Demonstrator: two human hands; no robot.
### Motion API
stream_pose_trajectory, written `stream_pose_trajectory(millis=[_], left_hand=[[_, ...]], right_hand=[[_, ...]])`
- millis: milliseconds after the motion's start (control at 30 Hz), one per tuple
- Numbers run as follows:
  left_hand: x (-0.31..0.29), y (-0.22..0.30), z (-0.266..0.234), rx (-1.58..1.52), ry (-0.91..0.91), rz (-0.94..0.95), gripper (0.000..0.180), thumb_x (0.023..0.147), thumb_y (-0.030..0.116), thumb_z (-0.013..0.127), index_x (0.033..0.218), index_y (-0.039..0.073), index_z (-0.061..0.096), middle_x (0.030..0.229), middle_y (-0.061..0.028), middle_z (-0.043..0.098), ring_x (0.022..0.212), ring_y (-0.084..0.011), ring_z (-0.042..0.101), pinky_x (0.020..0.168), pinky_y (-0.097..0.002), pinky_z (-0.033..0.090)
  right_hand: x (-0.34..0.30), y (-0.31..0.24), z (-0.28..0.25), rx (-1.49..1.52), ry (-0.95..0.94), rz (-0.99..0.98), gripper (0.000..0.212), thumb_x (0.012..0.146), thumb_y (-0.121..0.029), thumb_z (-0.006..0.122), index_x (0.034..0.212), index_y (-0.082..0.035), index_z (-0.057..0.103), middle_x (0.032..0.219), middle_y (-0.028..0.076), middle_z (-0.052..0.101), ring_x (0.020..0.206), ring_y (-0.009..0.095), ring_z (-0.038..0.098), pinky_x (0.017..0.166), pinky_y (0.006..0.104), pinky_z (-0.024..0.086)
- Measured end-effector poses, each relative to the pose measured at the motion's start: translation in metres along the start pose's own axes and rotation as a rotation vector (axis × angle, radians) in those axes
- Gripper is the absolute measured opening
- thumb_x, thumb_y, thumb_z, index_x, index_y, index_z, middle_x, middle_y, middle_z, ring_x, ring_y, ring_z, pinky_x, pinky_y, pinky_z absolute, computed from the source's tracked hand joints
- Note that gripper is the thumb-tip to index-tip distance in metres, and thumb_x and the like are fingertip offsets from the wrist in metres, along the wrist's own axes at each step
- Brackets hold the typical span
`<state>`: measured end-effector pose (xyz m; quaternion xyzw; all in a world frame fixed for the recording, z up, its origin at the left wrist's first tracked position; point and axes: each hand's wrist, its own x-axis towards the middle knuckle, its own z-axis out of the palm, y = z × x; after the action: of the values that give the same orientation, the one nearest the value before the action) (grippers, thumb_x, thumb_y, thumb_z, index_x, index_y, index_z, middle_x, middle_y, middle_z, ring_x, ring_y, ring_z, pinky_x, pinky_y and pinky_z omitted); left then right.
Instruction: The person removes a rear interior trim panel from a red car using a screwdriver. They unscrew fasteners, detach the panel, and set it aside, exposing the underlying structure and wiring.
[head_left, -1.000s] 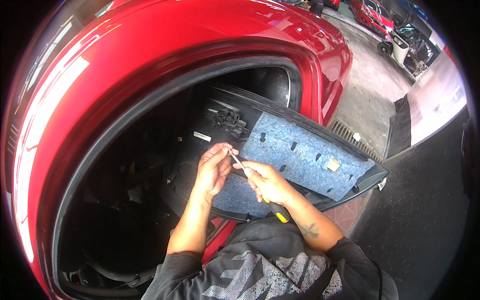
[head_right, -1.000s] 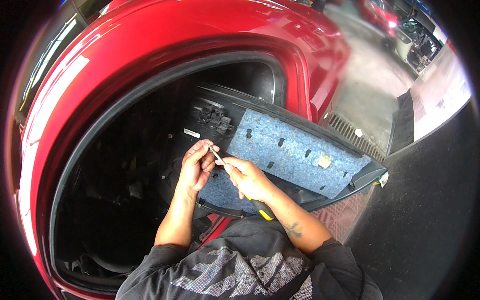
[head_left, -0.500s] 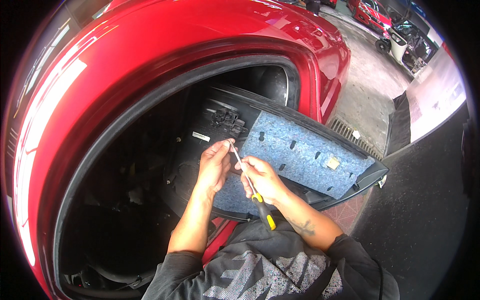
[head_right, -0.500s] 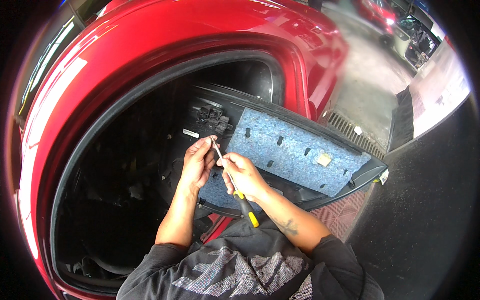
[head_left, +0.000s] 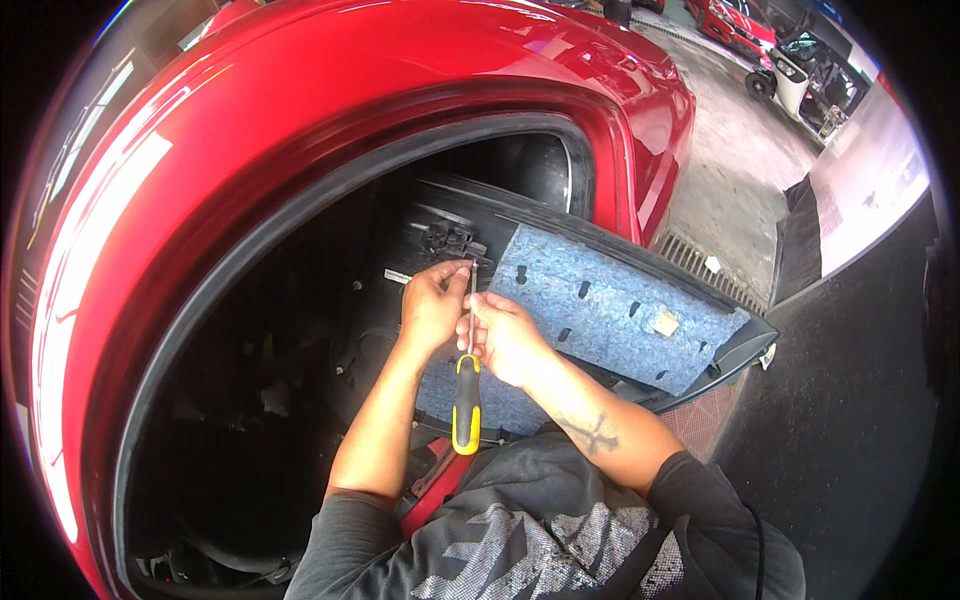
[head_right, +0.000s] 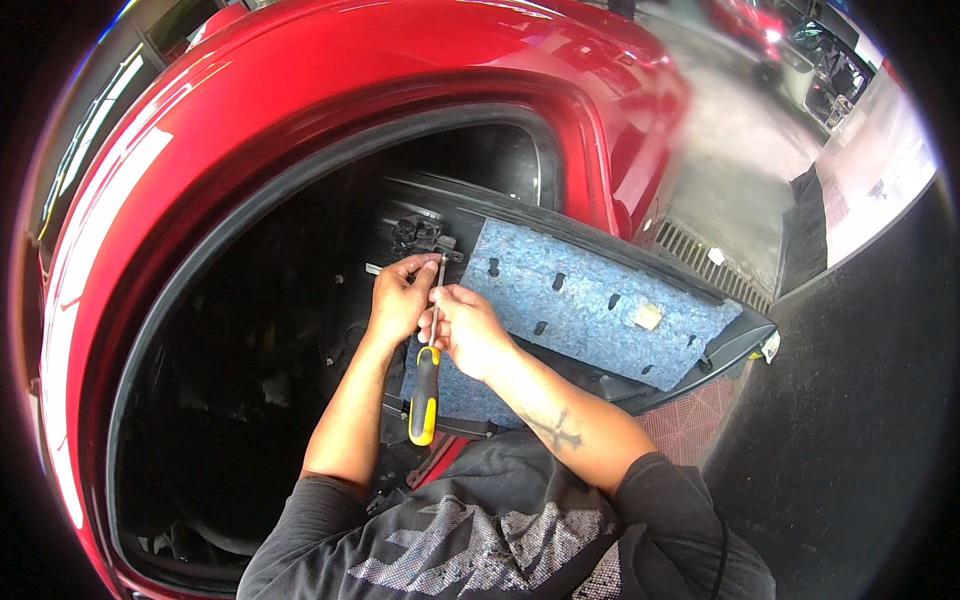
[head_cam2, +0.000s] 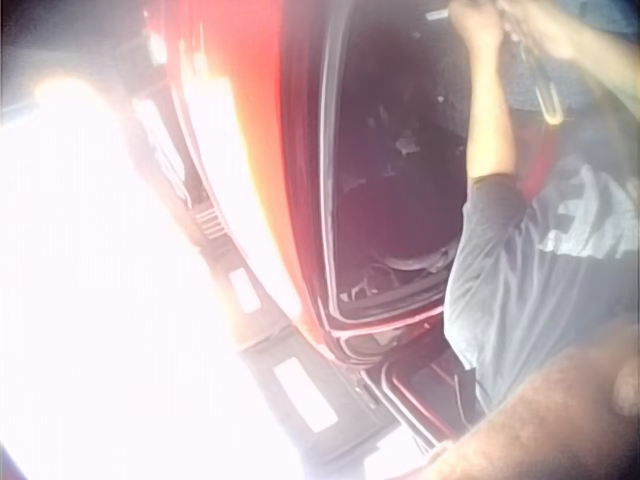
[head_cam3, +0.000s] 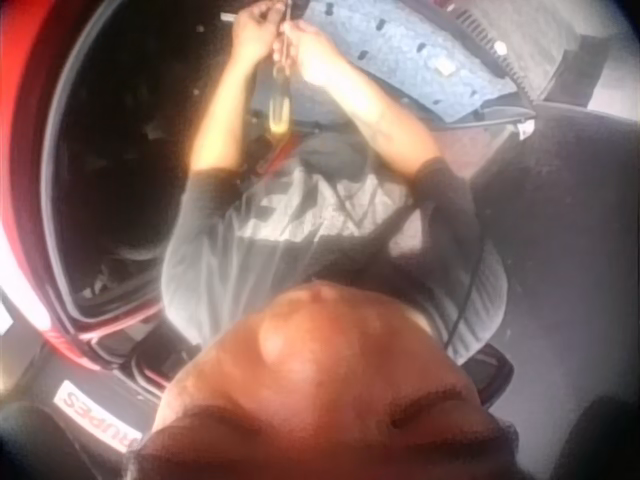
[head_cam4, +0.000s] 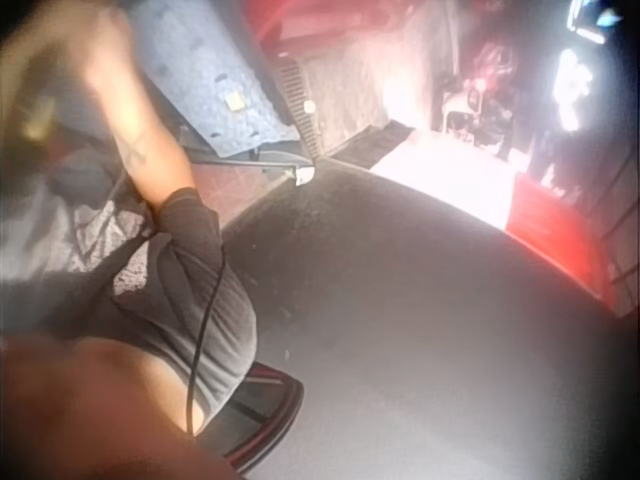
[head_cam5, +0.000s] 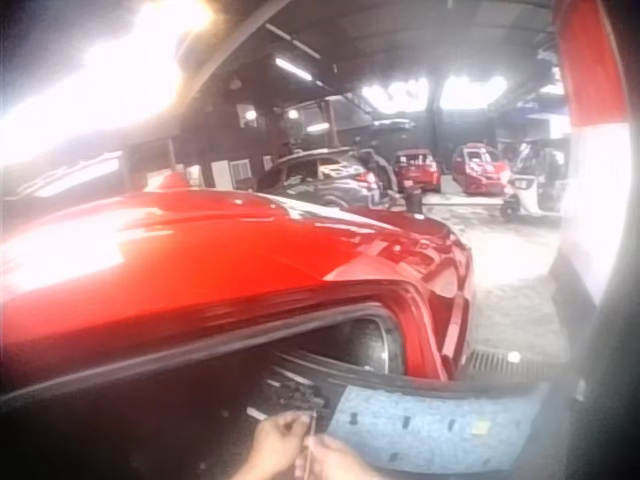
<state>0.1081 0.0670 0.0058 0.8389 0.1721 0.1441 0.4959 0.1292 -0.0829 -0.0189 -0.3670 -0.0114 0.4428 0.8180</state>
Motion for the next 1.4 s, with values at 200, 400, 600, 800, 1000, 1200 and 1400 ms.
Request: stream_pose_trajectory(millis=[200, 400, 600, 800, 1000, 1200, 1400], left_hand=[[0.001, 0.027, -0.013, 0.06, -0.118, -0.069, 0.033, 0.102, 0.023, 0.065, 0.122, -0.001, 0.078, 0.067, -0.005, 0.07, 0.056, -0.0082, 0.063, 0.059, -0.0293, 0.051], [0.009, 0.019, -0.019, 0.12, -0.171, -0.015, 0.035, 0.103, 0.024, 0.063, 0.125, 0.0, 0.077, 0.067, -0.0053, 0.068, 0.058, -0.0097, 0.062, 0.061, -0.0306, 0.051], [0.007, 0.018, -0.023, 0.109, -0.237, 0.012, 0.038, 0.106, 0.025, 0.06, 0.13, 0.001, 0.075, 0.066, -0.0032, 0.066, 0.058, -0.0085, 0.06, 0.061, -0.0301, 0.05], [0.004, 0.012, -0.018, 0.051, -0.143, 0.0, 0.032, 0.104, 0.022, 0.066, 0.126, 0.001, 0.078, 0.071, -0.0006, 0.066, 0.067, -0.0053, 0.06, 0.062, -0.0282, 0.048], [-0.026, -0.049, -0.033, -0.274, 0.233, -0.093, 0.021, 0.102, 0.022, 0.076, 0.102, 0.001, 0.079, 0.076, 0.0102, 0.059, 0.07, -0.0023, 0.047, 0.063, -0.0231, 0.039], [-0.099, -0.208, -0.072, -0.345, 0.437, -0.589, 0.016, 0.102, 0.023, 0.074, 0.092, 0.01, 0.074, 0.073, 0.0095, 0.053, 0.066, -0.0041, 0.043, 0.061, -0.0251, 0.033], [-0.217, -0.294, -0.133, -0.217, 0.538, -0.981, 0.015, 0.103, 0.025, 0.068, 0.092, 0.015, 0.071, 0.065, 0.0078, 0.047, 0.051, -0.0075, 0.038, 0.047, -0.0277, 0.026]], right_hand=[[0.003, -0.01, 0.007, 0.083, 0.031, 0.032, 0.019, 0.116, -0.027, 0.048, 0.113, -0.01, 0.057, 0.09, 0.007, 0.07, 0.078, 0.02, 0.069, 0.068, 0.0313, 0.049], [0.004, -0.009, 0.01, 0.132, -0.008, 0.029, 0.019, 0.114, -0.026, 0.054, 0.113, -0.009, 0.062, 0.09, 0.007, 0.072, 0.081, 0.021, 0.071, 0.072, 0.0326, 0.054], [0.006, -0.004, 0.008, 0.105, -0.029, 0.022, 0.019, 0.114, -0.026, 0.053, 0.114, -0.009, 0.061, 0.089, 0.007, 0.072, 0.079, 0.021, 0.071, 0.071, 0.0319, 0.054], [0.004, -0.005, 0.011, 0.049, 0.024, 0.033, 0.021, 0.116, -0.028, 0.047, 0.113, -0.009, 0.057, 0.082, 0.005, 0.066, 0.067, 0.018, 0.065, 0.06, 0.0301, 0.048], [-0.06, -0.058, -0.046, -0.249, 0.187, -0.116, 0.026, 0.115, -0.027, 0.049, 0.116, -0.006, 0.064, 0.072, 0.0, 0.054, 0.052, 0.006, 0.042, 0.044, 0.0225, 0.034], [-0.13, -0.087, -0.113, -0.496, 0.197, -0.152, 0.026, 0.115, -0.027, 0.051, 0.119, -0.006, 0.066, 0.072, -0.002, 0.051, 0.051, 0.004, 0.037, 0.043, 0.0209, 0.029], [-0.177, -0.152, -0.122, -1.355, 0.679, -0.674, 0.037, 0.109, -0.027, 0.066, 0.139, -0.005, 0.066, 0.113, 0.005, 0.07, 0.092, 0.009, 0.061, 0.083, 0.0241, 0.049]])
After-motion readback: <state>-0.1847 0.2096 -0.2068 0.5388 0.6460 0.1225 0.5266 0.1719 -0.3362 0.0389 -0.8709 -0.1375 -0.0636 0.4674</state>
